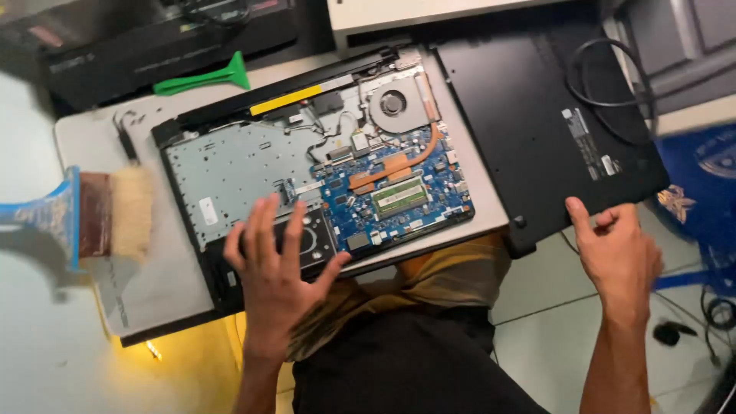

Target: Attaching and screwing the back cover onto a laptop after cleaning the internals with a brush.

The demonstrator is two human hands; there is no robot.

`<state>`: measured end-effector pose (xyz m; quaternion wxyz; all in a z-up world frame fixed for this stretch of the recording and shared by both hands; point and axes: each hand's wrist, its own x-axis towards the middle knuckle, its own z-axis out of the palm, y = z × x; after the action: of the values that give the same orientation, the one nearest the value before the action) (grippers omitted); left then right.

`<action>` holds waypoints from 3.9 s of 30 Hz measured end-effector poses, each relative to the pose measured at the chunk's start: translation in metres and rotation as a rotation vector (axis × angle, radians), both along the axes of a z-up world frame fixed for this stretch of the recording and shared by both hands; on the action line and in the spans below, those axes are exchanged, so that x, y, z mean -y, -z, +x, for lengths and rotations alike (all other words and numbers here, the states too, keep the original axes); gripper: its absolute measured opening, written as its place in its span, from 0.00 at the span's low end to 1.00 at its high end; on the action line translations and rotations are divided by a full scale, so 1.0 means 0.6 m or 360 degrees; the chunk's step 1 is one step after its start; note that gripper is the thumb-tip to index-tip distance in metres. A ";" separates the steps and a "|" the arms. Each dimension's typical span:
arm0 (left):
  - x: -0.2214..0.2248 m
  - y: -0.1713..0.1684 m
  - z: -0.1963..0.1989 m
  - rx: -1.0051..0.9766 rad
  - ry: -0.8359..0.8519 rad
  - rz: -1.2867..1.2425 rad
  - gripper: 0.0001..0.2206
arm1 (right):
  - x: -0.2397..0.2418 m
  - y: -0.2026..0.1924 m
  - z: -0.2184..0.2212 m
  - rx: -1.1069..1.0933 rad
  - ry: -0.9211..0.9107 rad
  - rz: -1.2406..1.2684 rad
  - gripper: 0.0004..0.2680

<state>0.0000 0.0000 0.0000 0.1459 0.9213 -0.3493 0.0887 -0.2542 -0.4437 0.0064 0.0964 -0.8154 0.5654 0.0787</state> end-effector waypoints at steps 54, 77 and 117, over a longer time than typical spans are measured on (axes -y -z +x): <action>0.032 -0.087 0.060 -0.3272 0.0441 -0.1111 0.42 | -0.046 0.074 0.044 0.2340 0.0400 0.1896 0.15; -0.129 -0.040 0.296 -0.1451 -0.0554 -0.0732 0.37 | -0.392 0.070 0.106 0.2299 0.0065 0.1940 0.23; -0.068 0.050 0.341 -0.0095 -0.0283 -0.0423 0.28 | -0.078 -0.056 0.383 0.1187 -0.1564 0.0072 0.07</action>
<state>0.2048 0.0408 -0.0303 0.2685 0.9234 -0.2470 0.1193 -0.0242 -0.3969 0.0397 0.2572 -0.9509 0.0502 -0.1645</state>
